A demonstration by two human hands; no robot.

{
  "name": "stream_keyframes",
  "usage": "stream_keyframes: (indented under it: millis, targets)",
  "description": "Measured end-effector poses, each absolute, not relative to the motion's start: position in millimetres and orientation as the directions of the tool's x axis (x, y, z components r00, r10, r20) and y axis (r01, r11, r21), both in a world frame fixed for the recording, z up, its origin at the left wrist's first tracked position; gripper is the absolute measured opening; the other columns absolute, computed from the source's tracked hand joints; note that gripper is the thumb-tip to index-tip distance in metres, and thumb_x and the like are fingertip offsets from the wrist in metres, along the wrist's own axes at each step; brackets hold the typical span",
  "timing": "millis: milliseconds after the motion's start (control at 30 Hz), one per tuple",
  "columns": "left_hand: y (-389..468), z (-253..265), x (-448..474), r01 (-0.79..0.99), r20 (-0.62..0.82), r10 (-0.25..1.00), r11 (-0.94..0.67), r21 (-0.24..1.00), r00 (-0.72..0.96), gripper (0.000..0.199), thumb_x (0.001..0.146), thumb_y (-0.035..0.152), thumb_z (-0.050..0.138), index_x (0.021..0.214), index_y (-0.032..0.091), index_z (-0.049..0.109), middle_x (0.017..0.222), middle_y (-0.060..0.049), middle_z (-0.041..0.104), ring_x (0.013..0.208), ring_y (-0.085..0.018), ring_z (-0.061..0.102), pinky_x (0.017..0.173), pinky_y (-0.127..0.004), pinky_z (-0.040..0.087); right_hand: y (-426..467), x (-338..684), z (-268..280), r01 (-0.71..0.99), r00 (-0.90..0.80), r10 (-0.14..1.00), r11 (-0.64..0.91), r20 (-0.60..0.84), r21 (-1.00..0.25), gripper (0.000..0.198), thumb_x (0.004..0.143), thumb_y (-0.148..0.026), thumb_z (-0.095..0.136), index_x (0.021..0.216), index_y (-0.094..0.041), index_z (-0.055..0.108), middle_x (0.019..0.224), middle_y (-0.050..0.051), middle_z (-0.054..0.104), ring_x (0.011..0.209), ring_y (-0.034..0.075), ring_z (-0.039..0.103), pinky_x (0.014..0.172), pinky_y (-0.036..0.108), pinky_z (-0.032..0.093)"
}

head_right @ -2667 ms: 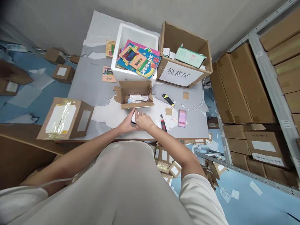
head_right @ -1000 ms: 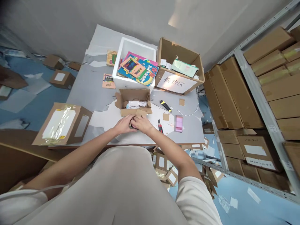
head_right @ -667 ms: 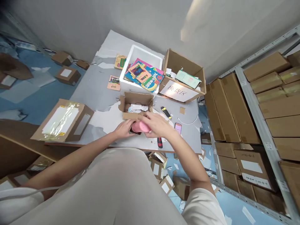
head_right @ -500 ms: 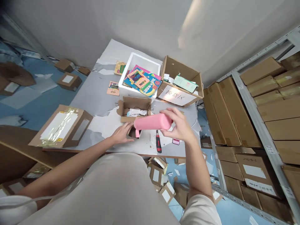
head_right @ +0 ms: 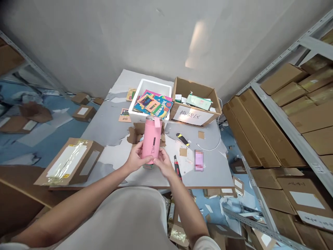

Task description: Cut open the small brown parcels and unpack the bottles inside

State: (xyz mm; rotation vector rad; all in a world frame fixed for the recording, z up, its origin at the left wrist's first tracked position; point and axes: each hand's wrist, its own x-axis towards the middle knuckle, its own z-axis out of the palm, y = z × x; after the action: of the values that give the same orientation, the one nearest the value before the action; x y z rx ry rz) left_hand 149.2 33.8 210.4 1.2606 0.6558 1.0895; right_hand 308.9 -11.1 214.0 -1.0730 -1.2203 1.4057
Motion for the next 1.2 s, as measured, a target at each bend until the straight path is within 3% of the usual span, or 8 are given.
stream_keyframes:
  millis: [133,300,467,600,700,800,933,1200]
  targets:
    - [33,211,141,-0.383,0.056,0.812,0.212,0.899,0.581,0.059,0.065,0.040,0.077,0.115,0.014,0.061,0.100,-0.010,0.068,0.087,-0.023,0.065,0.075,-0.032,0.050,25,341,264,-0.251,0.037,0.997,0.069,0.061,-0.966,0.057,0.069,-0.063,0.069,0.116,-0.036,0.051,0.136,0.002,0.047,0.119,0.023,0.051,0.093,0.042,0.050]
    - [16,216,141,-0.479,-0.028,0.724,0.484,0.732,0.690,0.058,0.071,0.047,0.070,0.117,0.014,0.060,0.102,-0.013,0.068,0.090,-0.029,0.066,0.075,-0.036,0.049,52,347,290,-0.247,-0.184,0.982,-0.093,-0.047,-0.965,0.047,0.067,-0.042,0.078,0.106,-0.031,0.055,0.112,0.000,0.060,0.088,0.016,0.060,0.070,0.028,0.053]
    - [8,212,141,-0.469,-0.054,0.777,0.433,0.770,0.627,0.060,0.074,0.048,0.070,0.122,0.015,0.056,0.118,-0.015,0.062,0.104,-0.027,0.061,0.082,-0.034,0.049,53,339,269,-0.316,-0.095,0.994,-0.074,-0.046,-0.946,0.050,0.065,-0.044,0.079,0.105,-0.031,0.053,0.092,-0.003,0.062,0.070,0.013,0.058,0.060,0.024,0.050]
    - [3,196,138,-0.473,-0.070,0.903,0.287,0.833,0.423,0.074,0.061,0.040,0.083,0.124,0.023,0.048,0.130,-0.012,0.054,0.108,-0.023,0.059,0.086,-0.033,0.051,55,346,268,-0.248,0.020,1.000,0.020,0.016,-0.969,0.054,0.065,-0.051,0.077,0.107,-0.031,0.051,0.105,0.000,0.062,0.080,0.015,0.060,0.066,0.028,0.052]
    - [-1,190,137,-0.450,-0.141,0.932,0.289,0.845,0.334,0.063,0.062,0.036,0.083,0.112,0.023,0.048,0.120,-0.008,0.058,0.097,-0.018,0.063,0.083,-0.034,0.053,55,350,273,-0.181,0.053,0.994,0.102,0.094,-0.978,0.063,0.062,-0.060,0.076,0.112,-0.031,0.049,0.120,0.004,0.058,0.095,0.020,0.060,0.074,0.033,0.053]
    - [-3,192,136,-0.501,-0.224,0.897,0.404,0.766,0.381,0.051,0.075,0.048,0.072,0.112,0.023,0.048,0.116,-0.007,0.062,0.095,-0.018,0.065,0.088,-0.038,0.052,55,352,274,-0.164,0.003,0.988,0.154,0.156,-0.974,0.070,0.061,-0.066,0.073,0.116,-0.031,0.047,0.125,0.006,0.056,0.104,0.023,0.058,0.082,0.038,0.052]
    - [-6,194,138,-0.524,-0.291,0.837,0.524,0.671,0.464,0.054,0.081,0.060,0.059,0.118,0.021,0.050,0.113,-0.009,0.067,0.098,-0.022,0.067,0.093,-0.045,0.049,53,348,271,-0.152,0.036,0.992,0.129,0.125,-0.980,0.062,0.067,-0.068,0.067,0.112,-0.033,0.045,0.118,0.003,0.059,0.093,0.020,0.061,0.075,0.036,0.053]
    - [-11,186,140,-0.481,-0.270,0.869,0.461,0.745,0.414,0.065,0.078,0.057,0.065,0.129,0.022,0.046,0.132,-0.014,0.055,0.108,-0.023,0.062,0.096,-0.044,0.048,52,341,260,-0.080,0.095,0.986,0.146,0.138,-0.986,0.058,0.072,-0.069,0.063,0.113,-0.033,0.043,0.117,0.002,0.058,0.089,0.018,0.061,0.068,0.031,0.053]
